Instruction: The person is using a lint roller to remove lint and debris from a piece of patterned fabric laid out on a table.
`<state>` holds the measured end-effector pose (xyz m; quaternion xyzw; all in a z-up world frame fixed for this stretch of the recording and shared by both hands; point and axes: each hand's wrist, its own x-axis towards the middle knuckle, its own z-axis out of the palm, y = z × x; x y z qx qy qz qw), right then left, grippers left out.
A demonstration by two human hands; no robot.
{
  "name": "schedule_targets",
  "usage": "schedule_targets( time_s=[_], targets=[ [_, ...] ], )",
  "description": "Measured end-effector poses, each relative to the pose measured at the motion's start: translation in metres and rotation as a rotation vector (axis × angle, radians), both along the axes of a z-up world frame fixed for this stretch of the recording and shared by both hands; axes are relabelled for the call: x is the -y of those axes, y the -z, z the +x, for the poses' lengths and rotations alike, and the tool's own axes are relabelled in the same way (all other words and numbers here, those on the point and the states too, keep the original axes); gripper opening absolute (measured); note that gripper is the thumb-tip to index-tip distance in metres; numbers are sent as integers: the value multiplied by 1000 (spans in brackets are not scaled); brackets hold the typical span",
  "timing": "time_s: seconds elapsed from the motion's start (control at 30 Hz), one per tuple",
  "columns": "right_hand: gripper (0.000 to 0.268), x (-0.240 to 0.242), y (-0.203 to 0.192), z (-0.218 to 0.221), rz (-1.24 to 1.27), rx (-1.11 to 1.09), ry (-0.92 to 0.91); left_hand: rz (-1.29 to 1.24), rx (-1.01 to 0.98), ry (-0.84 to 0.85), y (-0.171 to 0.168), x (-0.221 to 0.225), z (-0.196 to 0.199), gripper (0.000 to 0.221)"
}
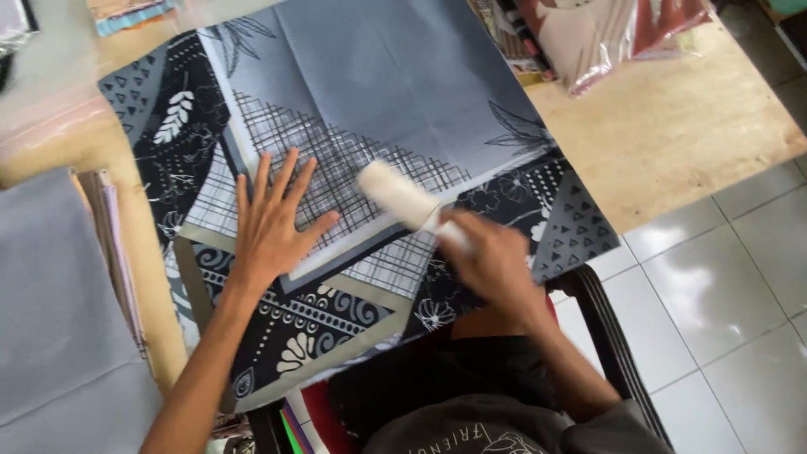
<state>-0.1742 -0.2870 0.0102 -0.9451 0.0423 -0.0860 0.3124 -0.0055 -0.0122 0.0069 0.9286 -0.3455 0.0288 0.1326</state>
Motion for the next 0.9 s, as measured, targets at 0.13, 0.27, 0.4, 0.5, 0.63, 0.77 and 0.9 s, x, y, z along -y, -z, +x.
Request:
schedule_targets(
  time_s=[0.13,0.27,0.4,0.5,0.63,0.77,0.9],
  targets=[
    [28,46,8,15,-154,28,292,3,-82,-31,-3,-2,6,83],
    [19,92,17,22,-187,103,472,13,-62,-23,1,-4,7,85],
    [21,50,-1,19,-86,130,445,8,-40,-31,5,-5,6,86],
    [24,10,0,16,15,116,306,12,-43,-37,4,-3,5,85],
    [19,16,11,21,-104,18,205,7,-43,-35,3,-4,7,86],
    [21,81,28,28,-349,137,416,-25,-32,-24,4,-6,7,85],
    [15,108,23,25,-243,193,400,0,-31,3,15,-10,13,89]
  ],
)
